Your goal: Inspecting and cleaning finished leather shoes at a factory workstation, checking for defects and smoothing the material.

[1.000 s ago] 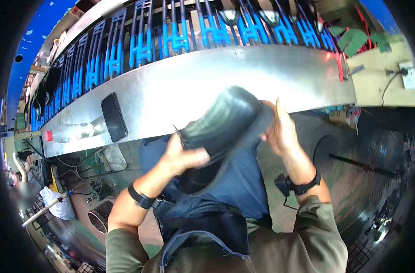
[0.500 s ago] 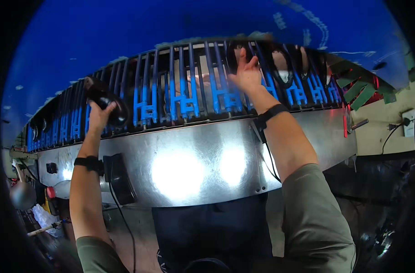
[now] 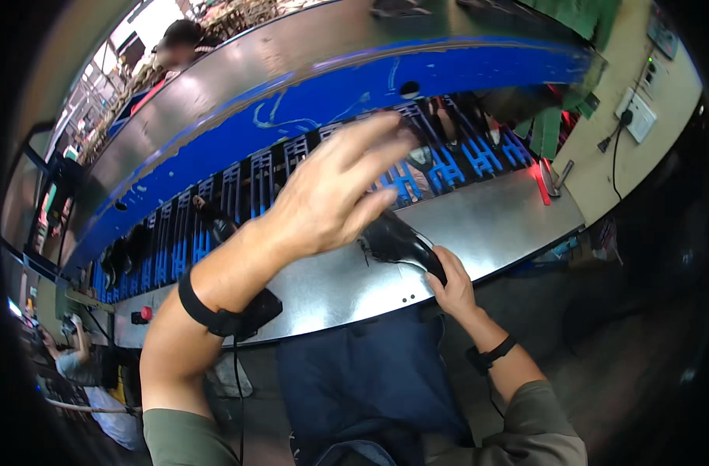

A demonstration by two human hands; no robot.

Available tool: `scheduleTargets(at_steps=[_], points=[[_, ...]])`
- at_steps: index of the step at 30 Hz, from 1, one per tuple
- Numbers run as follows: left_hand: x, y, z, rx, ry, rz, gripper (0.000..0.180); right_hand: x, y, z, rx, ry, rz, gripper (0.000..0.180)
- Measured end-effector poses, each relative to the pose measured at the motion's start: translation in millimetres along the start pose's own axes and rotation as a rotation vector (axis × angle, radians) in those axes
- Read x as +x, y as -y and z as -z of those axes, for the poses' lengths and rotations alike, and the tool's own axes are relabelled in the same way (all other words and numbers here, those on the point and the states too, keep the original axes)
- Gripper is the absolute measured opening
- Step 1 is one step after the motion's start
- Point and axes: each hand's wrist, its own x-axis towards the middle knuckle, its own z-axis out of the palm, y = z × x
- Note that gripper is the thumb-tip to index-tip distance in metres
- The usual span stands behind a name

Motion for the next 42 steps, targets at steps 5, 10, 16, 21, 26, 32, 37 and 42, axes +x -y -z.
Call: scheduleTargets(at_steps=[5,10,16,21,26,32,37,42], points=[[126,42,-7,0.211,-0.151,-0.069,0.047,-3,-13,-16,-0.008,-0.284,0.027,0.052],[178,134,-21,0.229,0.066,0.426,0.058,-3,-16,-17,-0.053,-0.292,0.106,0.053],[187,116,-35,0.228,-0.010,0.530,0.035,26,-70,73,0.211,-0.117,-0.140,0.044],[179,116,-30,0.172,-0.009,0.578,0.028,202,-64,372,-0.747,-0.707,0.336,0.033],[183,117,-37,0.152,-0.063,0.536,0.026,261,-74,479,-1.282,-0.687,0.357,0.040],[183,116,-31,0.135,-0.055,0.592,0.026,271,-81,481,-1.390,-0.629,0.284,0.042],[186,123,-44,0.014,-0.192,0.579,0.027,250,-83,486,-1.447,-0.592,0.260,0.047],[127,105,-7,-0.115,-0.437,0.631,0.036,170,-9,294,-0.680,-0.419,0.405,0.027]])
